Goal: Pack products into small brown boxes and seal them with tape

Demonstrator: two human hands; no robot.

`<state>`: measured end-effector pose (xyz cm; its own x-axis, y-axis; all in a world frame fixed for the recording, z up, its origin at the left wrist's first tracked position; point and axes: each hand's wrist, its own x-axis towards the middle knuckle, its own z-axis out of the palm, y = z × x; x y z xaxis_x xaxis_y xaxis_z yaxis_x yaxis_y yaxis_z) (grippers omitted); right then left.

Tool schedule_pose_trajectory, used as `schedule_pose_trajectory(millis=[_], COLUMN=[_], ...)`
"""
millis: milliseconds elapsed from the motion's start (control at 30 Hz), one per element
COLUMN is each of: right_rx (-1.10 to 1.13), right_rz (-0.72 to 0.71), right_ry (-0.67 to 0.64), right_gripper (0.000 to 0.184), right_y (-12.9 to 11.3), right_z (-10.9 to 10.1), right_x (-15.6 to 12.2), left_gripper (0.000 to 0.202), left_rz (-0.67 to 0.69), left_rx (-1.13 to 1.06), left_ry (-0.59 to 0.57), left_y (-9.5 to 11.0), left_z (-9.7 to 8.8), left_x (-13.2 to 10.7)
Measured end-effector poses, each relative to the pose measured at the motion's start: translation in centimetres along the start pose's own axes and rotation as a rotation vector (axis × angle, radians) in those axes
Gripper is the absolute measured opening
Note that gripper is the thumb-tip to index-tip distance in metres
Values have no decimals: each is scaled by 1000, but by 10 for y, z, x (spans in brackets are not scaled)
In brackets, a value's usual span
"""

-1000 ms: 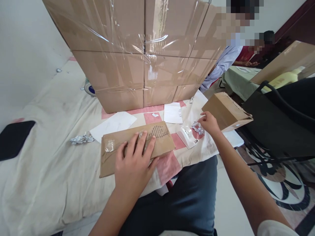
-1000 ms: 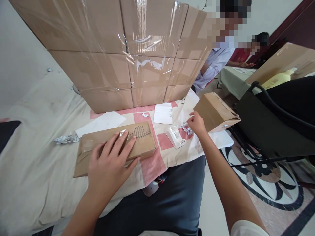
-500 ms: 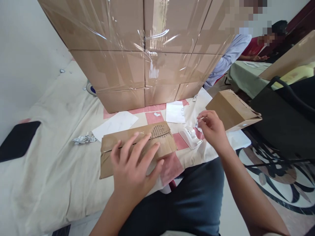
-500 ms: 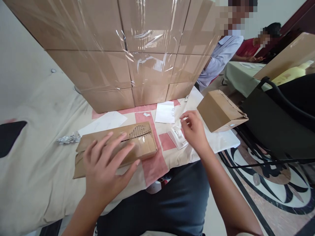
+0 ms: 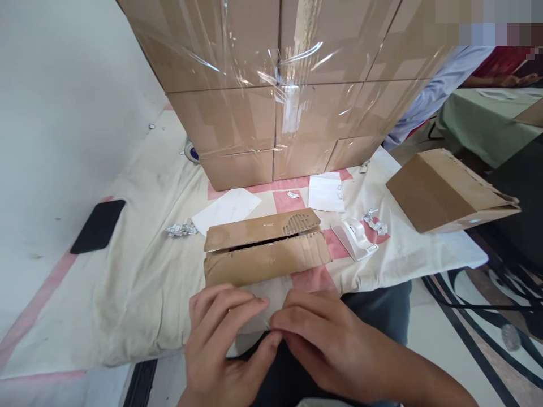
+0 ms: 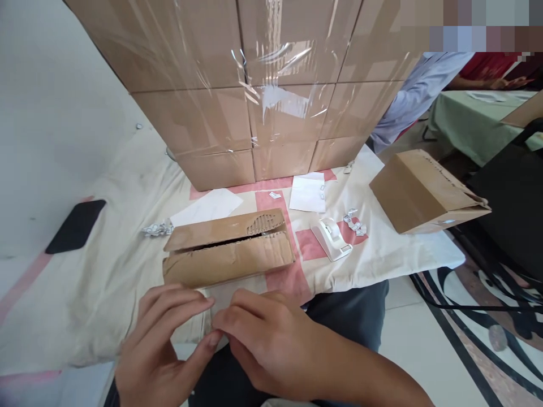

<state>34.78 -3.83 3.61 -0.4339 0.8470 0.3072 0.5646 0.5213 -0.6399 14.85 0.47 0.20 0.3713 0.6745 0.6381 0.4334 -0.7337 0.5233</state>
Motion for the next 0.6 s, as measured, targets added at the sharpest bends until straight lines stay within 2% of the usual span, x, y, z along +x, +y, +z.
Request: schedule_pose_trajectory(millis=[100,233,300,467,600], right_rx=[5,-27,-46,-84,-211], right_rz=[3,49,70,18,88], right_ry=[-9,26,59,226,387], right_gripper=[23,52,58,66,67], right_y=[2,5,7,15,22], right_z=[8,15,18,35,40], right_x=[2,-1,-1,3,3], left_gripper=[20,18,18,23,34], left_rz=[-35,-87,-75,-46,-78], left_rx=[-37,-45,-59,-79,21], left_ry=[-13,-44,-48,-20,60], left_y=[-2,-5,-7,-13,-15], left_z=[3,6,7,4,-12], left_x=[-4,-6,-4,0,-17])
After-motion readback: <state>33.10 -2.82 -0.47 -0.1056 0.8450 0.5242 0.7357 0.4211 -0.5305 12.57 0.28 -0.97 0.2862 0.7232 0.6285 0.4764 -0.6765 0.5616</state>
